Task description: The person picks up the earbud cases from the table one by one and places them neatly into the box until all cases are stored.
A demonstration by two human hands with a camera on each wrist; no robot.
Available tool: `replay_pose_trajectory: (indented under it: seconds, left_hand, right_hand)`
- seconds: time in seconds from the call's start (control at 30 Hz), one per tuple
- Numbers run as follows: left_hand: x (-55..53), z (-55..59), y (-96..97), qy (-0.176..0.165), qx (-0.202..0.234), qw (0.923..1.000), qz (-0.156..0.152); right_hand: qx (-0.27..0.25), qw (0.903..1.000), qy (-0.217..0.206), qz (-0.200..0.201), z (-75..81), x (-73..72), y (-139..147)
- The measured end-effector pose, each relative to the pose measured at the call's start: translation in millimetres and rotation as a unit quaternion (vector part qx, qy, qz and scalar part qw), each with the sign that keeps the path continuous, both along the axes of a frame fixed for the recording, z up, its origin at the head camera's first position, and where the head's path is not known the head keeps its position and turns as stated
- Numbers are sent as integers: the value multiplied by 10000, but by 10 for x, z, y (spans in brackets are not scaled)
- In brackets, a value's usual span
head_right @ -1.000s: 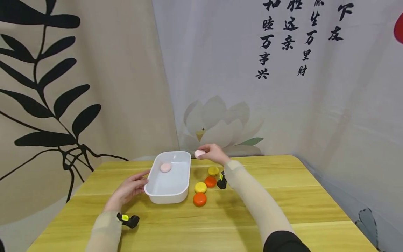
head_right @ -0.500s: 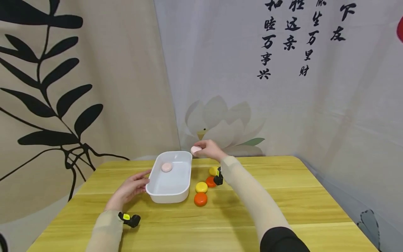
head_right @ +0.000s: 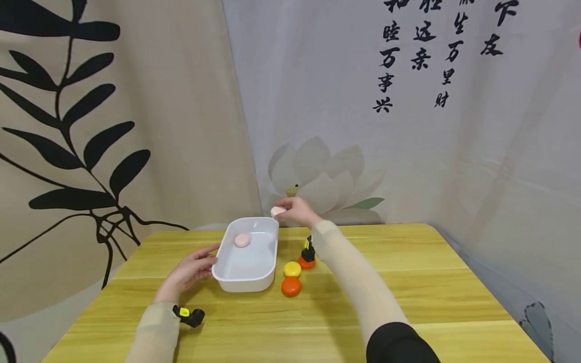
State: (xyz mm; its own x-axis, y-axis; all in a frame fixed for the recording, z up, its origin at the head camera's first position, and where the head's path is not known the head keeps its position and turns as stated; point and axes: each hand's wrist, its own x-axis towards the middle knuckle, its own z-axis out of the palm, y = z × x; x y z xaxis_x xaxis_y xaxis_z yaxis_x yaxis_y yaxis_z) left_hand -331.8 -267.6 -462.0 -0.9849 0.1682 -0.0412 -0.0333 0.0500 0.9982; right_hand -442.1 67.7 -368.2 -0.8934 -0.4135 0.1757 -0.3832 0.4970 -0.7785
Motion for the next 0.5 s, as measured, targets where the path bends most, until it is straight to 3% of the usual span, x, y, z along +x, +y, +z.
replay_pose_trajectory:
  seconds: [0.2,0.5]
  left_hand:
    - [8,-9,7,-1,-4,10000,30]
    - [12,-1,9,30,-16,10000,50]
  right_hand:
    - [-66,9999,39,112,9,-87,-76]
    - [-170,9996,82,226,76,-84,-226]
